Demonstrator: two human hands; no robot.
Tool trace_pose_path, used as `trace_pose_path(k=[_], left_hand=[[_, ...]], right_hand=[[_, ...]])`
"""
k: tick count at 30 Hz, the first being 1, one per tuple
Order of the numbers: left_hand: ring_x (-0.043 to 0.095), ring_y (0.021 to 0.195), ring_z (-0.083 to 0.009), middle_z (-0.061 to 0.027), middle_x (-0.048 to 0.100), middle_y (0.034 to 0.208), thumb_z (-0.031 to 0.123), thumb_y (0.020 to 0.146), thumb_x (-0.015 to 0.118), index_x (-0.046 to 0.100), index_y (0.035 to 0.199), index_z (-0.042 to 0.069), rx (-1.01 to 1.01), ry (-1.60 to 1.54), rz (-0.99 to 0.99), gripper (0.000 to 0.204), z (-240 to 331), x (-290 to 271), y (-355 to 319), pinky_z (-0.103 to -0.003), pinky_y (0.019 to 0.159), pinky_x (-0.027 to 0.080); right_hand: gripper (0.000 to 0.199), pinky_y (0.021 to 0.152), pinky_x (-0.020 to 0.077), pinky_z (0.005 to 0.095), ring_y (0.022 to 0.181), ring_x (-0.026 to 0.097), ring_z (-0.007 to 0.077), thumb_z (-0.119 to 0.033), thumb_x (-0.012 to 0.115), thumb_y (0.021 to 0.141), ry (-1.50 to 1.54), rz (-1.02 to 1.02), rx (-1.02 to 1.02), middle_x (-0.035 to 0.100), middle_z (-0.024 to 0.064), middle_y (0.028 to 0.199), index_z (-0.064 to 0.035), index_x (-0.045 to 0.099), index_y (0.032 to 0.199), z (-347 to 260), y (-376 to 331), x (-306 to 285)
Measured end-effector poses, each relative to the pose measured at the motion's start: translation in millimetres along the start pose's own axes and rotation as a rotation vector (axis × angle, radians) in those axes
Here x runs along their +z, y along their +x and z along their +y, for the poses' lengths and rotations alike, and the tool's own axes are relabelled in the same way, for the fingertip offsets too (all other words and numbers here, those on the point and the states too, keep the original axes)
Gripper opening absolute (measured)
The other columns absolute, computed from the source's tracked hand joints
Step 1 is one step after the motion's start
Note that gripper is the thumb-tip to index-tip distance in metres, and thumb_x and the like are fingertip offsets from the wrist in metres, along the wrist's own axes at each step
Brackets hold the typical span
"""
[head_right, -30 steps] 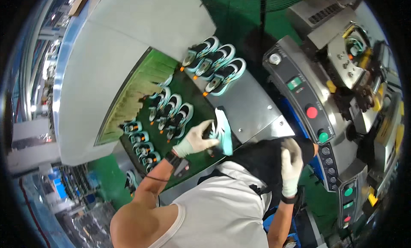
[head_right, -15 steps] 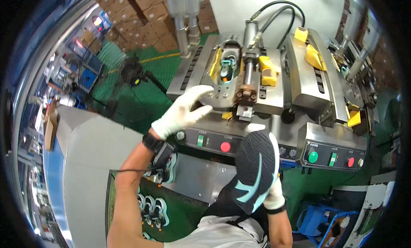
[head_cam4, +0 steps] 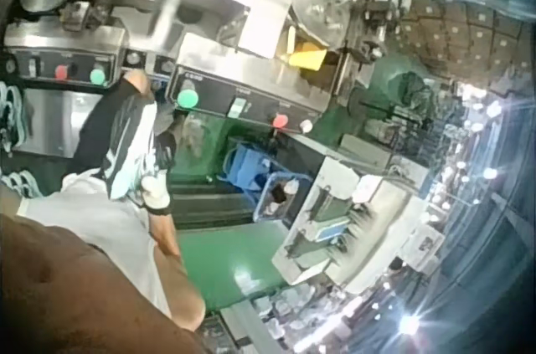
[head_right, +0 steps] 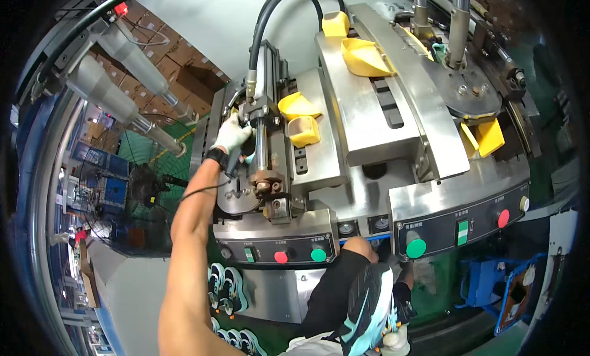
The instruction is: Operating a specialized machine to process sneakers in a manufacturing line.
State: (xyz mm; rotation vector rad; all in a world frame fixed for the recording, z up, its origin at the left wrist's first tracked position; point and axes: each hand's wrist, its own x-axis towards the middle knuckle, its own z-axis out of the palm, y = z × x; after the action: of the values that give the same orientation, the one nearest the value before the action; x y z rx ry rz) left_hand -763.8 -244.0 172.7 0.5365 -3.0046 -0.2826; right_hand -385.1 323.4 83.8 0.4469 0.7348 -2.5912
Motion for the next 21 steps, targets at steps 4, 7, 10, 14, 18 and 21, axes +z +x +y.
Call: trace_pose_path(k=[4, 7, 10, 14, 18, 21], left_hand=[[0.068, 0.098, -0.0368, -0.0249, 0.068, 0.102, 0.034, 0.082, 0.074, 0.059, 0.109, 0.001, 0.099, -0.213, 0.136, 0.045, 0.7, -51.5, -25.4, -0.041, 0.086, 0.052], [0.067, 0.099, -0.0281, -0.0190, 0.068, 0.105, 0.029, 0.085, 0.074, 0.062, 0.114, 0.000, 0.075, -0.333, 0.291, 0.043, -0.4, -110.6, -96.3, -0.036, 0.090, 0.051], [0.065, 0.100, -0.0225, -0.0142, 0.066, 0.108, 0.011, 0.084, 0.069, 0.057, 0.118, 0.000, 0.217, -0.460, 0.383, 0.037, -16.1, -144.2, -204.6, -0.032, 0.092, 0.050], [0.066, 0.098, -0.0304, -0.0188, 0.063, 0.110, 0.007, 0.078, 0.071, 0.055, 0.115, -0.003, 0.278, -0.495, 0.441, 0.041, -54.4, -116.4, -354.2, -0.035, 0.088, 0.052], [0.067, 0.091, -0.0343, -0.0181, 0.064, 0.102, 0.011, 0.078, 0.075, 0.057, 0.116, 0.002, -0.094, -0.539, 0.303, 0.043, -86.4, -39.1, -483.2, -0.039, 0.079, 0.054], [0.065, 0.092, -0.0358, -0.0157, 0.063, 0.106, 0.017, 0.079, 0.074, 0.055, 0.117, 0.004, -0.343, -0.513, 0.212, 0.045, -100.3, 30.0, -543.1, -0.043, 0.078, 0.053]], right_hand=[[0.102, 0.100, 0.0505, 0.0395, 0.118, 0.059, 0.0239, -0.033, 0.088, 0.070, -0.221, -0.007, -0.042, 0.056, 0.0093, 0.134, -0.0040, 0.032, 0.150, 13.5, 29.8, 7.3], [0.079, 0.098, 0.0534, 0.0422, 0.117, 0.061, 0.0270, -0.025, 0.074, 0.085, -0.219, -0.134, -0.098, 0.056, 0.0134, 0.134, -0.0026, 0.033, 0.148, 6.3, 55.5, 68.6], [0.066, 0.092, 0.0578, 0.0423, 0.109, 0.067, 0.0282, -0.027, 0.067, 0.092, -0.346, -0.204, -0.101, 0.062, 0.0150, 0.125, -0.0036, 0.036, 0.146, 7.2, 75.0, 97.1], [0.058, 0.087, 0.0569, 0.0363, 0.105, 0.065, 0.0206, -0.027, 0.064, 0.094, -0.559, -0.205, -0.242, 0.059, 0.0087, 0.124, -0.0032, 0.040, 0.142, 19.1, 99.6, 165.3], [0.039, 0.078, 0.0529, 0.0255, 0.099, 0.063, 0.0083, -0.031, 0.056, 0.102, -0.685, -0.237, -0.230, 0.062, 0.0030, 0.116, -0.0088, 0.050, 0.133, 46.1, 142.6, 274.2], [0.037, 0.086, 0.0554, 0.0295, 0.102, 0.068, 0.0143, -0.021, 0.061, 0.099, -0.647, -0.515, 0.046, 0.067, 0.0062, 0.120, -0.0034, 0.057, 0.132, 61.5, 230.8, 344.5]])
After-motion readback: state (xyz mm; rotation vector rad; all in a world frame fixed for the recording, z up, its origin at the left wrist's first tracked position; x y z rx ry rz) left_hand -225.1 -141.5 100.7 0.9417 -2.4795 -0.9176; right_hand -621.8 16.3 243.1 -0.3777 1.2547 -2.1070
